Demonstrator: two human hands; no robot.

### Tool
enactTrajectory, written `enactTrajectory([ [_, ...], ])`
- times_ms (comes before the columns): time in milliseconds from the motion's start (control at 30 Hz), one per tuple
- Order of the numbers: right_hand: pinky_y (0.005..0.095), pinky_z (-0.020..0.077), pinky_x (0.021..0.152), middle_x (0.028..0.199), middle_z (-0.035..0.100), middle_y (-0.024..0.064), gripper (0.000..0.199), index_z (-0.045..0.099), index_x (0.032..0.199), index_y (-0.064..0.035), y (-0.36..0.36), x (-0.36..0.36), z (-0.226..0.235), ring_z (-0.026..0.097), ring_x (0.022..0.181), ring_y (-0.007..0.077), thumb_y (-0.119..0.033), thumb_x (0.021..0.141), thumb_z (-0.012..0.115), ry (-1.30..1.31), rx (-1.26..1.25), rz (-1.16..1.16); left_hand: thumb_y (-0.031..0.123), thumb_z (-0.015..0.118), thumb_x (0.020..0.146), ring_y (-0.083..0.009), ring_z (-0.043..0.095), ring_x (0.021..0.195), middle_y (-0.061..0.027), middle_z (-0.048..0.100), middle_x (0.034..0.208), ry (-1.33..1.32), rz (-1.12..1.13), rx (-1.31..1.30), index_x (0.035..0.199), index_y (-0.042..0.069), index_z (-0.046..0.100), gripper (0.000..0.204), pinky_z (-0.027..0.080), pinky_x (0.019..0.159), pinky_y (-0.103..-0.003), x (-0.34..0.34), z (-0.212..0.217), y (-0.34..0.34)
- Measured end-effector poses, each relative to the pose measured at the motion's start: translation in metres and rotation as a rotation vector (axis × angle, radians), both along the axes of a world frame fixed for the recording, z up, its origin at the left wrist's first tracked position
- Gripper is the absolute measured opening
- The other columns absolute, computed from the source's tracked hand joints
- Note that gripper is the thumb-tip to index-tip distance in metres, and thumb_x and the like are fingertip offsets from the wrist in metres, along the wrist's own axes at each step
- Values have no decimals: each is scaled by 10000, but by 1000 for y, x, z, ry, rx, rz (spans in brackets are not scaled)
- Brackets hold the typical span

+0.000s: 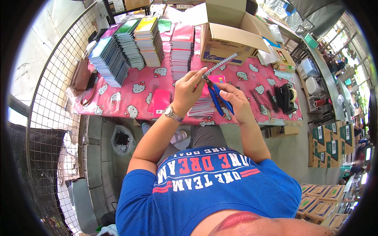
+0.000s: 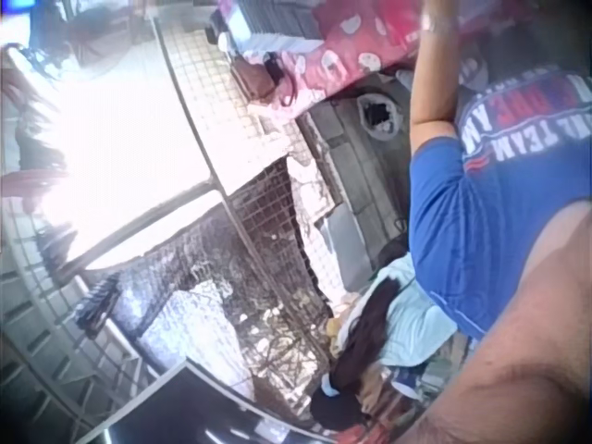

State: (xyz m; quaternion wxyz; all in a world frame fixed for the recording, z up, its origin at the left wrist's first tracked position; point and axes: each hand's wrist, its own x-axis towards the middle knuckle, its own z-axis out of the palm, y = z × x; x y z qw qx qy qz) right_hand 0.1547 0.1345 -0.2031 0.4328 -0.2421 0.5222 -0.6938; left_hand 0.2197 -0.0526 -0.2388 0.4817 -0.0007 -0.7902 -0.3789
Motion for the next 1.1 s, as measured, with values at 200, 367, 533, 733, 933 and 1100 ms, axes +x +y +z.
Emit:
enactTrajectory([
  [200,305,487,871,1134,635,91,412,594,1289,-34,18,-37,-58,595,1023,163,-121,895,678,992,108,-649,42,691,870,-140,682,765,-75,687,987,119,217,536,1140,38,665,271,562,541,-300,26,-31,-44],
  [367,360,486,924,1145,638,137,427,616,1242,-49,61,-98,-230,620,1061,256,-175,847,718,863,436,-567,108,688,899,-197,660,839,-71,645,958,-375,489,595,1153,-19,621,292,556,699,-339,86,-158,-98],
  [533,514,448,983,1189,615,194,473,630,1221,-74,64,-113,-233,553,1166,395,-313,828,739,1324,950,-560,140,712,806,-336,569,1038,-152,625,1128,-791,896,137,1113,76,656,319,472,901,-475,110,-179,-96],
  [733,510,480,895,1093,624,169,376,630,1172,-90,156,-221,-251,583,1078,381,-303,868,686,1420,1323,-790,141,720,781,-320,541,1142,-117,610,1216,-176,428,-274,1082,110,661,309,408,991,-470,46,-33,-50],
  [933,499,477,877,1114,624,139,272,662,1170,-126,148,-231,-215,585,1104,336,-230,937,570,1490,1408,-476,232,671,847,-282,625,1022,-78,659,1080,-392,6,-772,1023,115,687,212,522,870,-413,7,17,26],
  [1100,428,478,858,1094,636,126,322,678,1221,-122,110,-214,-145,597,1040,297,-87,928,550,1590,934,-660,194,613,877,-272,662,920,-49,667,933,-651,-125,-830,987,98,665,156,550,772,-406,-2,24,16],
])
